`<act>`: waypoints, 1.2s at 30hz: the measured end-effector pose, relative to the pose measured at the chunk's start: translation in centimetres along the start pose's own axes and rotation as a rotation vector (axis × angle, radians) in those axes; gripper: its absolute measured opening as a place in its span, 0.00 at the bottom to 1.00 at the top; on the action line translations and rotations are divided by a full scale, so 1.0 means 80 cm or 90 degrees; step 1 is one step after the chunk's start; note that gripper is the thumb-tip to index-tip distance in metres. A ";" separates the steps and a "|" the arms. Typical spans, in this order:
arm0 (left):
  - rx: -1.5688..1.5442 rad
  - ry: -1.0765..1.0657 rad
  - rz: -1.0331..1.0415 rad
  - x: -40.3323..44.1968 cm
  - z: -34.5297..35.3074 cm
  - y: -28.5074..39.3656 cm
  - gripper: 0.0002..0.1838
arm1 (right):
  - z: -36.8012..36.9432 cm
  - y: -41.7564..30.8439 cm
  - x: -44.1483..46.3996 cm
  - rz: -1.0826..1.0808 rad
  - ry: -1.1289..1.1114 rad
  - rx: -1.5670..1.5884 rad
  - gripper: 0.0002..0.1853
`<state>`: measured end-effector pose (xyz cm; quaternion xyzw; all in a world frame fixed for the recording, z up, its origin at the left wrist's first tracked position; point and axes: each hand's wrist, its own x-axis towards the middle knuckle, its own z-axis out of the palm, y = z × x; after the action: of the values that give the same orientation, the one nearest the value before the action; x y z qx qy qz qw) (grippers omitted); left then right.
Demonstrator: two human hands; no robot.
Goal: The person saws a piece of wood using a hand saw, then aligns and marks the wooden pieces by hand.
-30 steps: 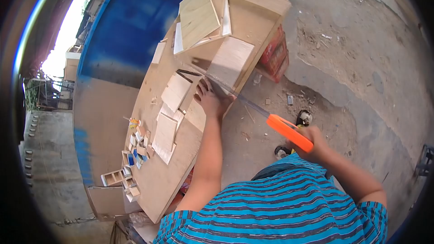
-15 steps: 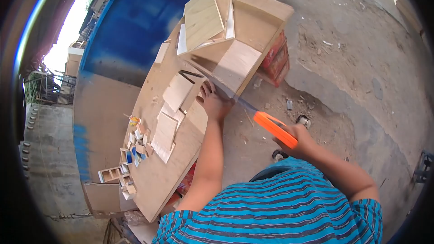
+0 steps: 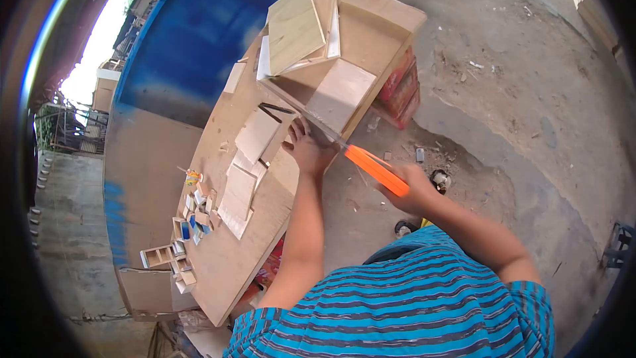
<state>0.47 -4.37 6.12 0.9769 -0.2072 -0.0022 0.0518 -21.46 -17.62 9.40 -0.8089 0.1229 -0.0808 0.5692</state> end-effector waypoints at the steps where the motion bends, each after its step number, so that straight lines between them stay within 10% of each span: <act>1: 0.000 -0.014 -0.003 -0.001 -0.004 0.000 0.66 | -0.010 0.002 -0.028 0.036 0.001 0.011 0.10; 36: 0.019 -0.016 0.004 -0.002 -0.008 -0.001 0.65 | 0.017 0.013 -0.011 0.053 -0.015 -0.071 0.09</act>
<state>0.33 -4.16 6.75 0.9768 -0.2110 -0.0114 0.0342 -22.06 -16.44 7.96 -0.8344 0.1539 -0.0402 0.5276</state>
